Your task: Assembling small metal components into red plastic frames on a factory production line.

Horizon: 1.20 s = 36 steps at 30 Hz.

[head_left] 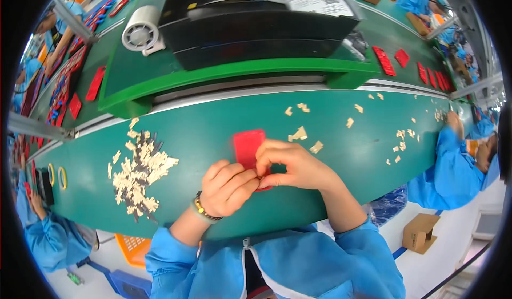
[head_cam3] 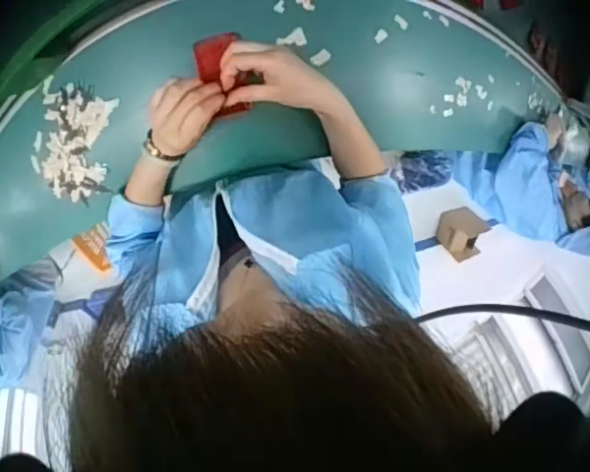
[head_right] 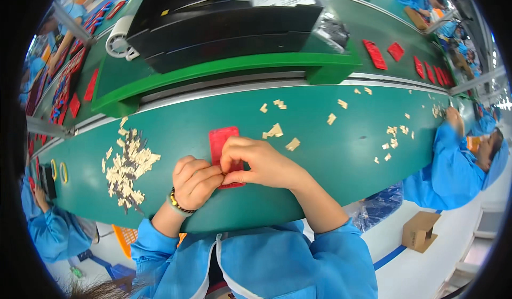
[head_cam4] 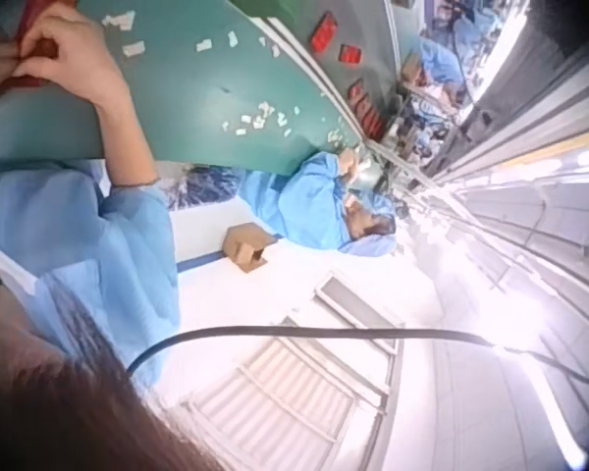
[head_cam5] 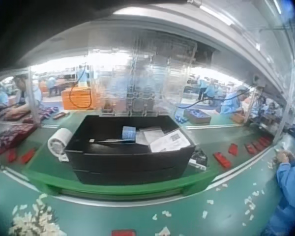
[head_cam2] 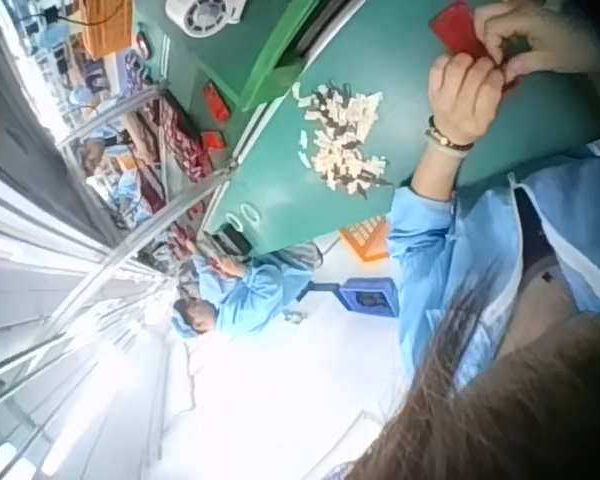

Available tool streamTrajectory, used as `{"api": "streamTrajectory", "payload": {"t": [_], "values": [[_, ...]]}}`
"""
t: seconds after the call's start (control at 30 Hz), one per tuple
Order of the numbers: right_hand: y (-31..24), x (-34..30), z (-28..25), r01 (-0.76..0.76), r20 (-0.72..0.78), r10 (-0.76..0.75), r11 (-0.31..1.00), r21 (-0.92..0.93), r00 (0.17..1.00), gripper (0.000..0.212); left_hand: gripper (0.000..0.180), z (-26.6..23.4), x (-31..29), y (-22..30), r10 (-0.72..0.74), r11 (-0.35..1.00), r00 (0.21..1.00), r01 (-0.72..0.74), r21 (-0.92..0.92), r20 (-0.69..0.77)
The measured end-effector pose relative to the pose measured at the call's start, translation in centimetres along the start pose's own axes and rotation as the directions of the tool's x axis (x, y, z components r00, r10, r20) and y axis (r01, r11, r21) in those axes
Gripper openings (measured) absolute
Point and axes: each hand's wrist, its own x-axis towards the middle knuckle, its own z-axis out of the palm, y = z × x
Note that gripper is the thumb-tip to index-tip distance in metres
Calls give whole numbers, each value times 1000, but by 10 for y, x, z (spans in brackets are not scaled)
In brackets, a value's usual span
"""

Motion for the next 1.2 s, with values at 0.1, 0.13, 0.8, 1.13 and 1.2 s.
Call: {"api": "streamTrajectory", "payload": {"t": [0.1, 0.13, 0.8, 1.13, 1.2], "values": [[1, 0, 4, 56, 56, -45, 976, -210, 997, 22, 17, 2, -5, -1, 55, 993, 998, -51, 104, -36], [1, 0, 5, 58, 62, -46, 977, -207, 997, 22, 17, 3, -6, 0, 51, 993, 998, -46, 109, -35], [18, 20, 25, 135, -153, -511, 482, -866, 846, 19, 32, -1, 2, -6, -761, 636, 646, 730, -251, -51], [54, 33, 24, -347, -438, 360, 931, 113, 824, 13, 46, 22, -28, -2, -323, 939, 883, 252, 235, 341], [55, 33, 25, -364, -454, 353, 929, 65, 818, 13, 46, 22, -28, -2, -325, 937, 882, 252, 241, 342]]}}
